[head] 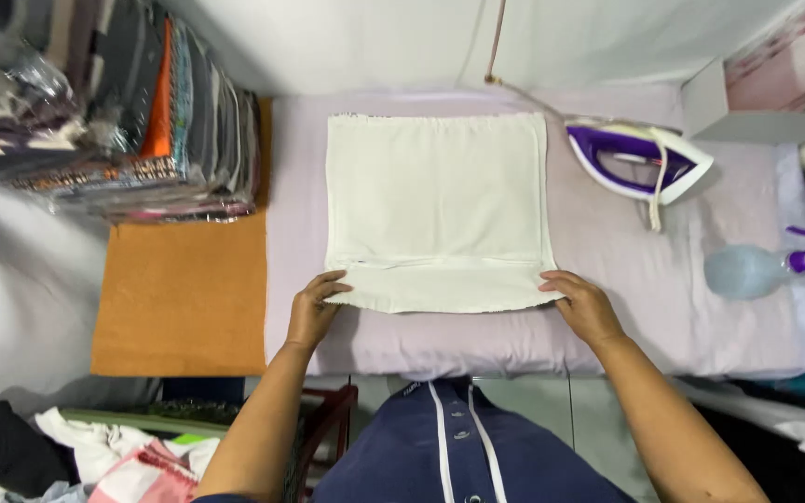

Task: The person is ironing and then folding a white patterned pillowcase on an ironing board.

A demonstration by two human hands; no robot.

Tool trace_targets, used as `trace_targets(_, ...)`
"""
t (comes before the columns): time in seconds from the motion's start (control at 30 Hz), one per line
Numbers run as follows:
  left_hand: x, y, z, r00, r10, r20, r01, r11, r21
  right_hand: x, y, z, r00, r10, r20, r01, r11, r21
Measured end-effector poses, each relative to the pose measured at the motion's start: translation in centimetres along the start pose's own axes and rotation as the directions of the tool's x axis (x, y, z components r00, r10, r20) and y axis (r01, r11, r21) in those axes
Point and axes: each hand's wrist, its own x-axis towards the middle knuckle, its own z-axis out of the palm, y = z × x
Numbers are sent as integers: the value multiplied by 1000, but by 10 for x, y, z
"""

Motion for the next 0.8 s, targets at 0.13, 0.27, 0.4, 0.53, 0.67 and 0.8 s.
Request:
trace_targets(0.13,-30,-17,1,999,11,46,-20,981,195,-28,42,15,996,9,90,-5,999,-46)
trace_targets(0.27,-33,-12,-9,992,-66,108,40,974,225,-20,58,6,973,93,211,-53,982,-184)
trace_targets(0.4,4,-93,17,989,-145,0,143,978,-154,10,104,30,936,294,192,-336,908,248)
trace_targets(0.53,35,-42,26,971,-201,-126,189,977,-101,31,121,69,917,373,138,-391,780,490)
trace_targets(0.67,47,-33,38,947,-103,-304,202,927,314,39,90,75,900,428,-89,-422,903,77)
trace_targets(0.8,47,-45,48,952,40,-304,135,837,531,35,61,75,854,489,-179,-513,847,-139)
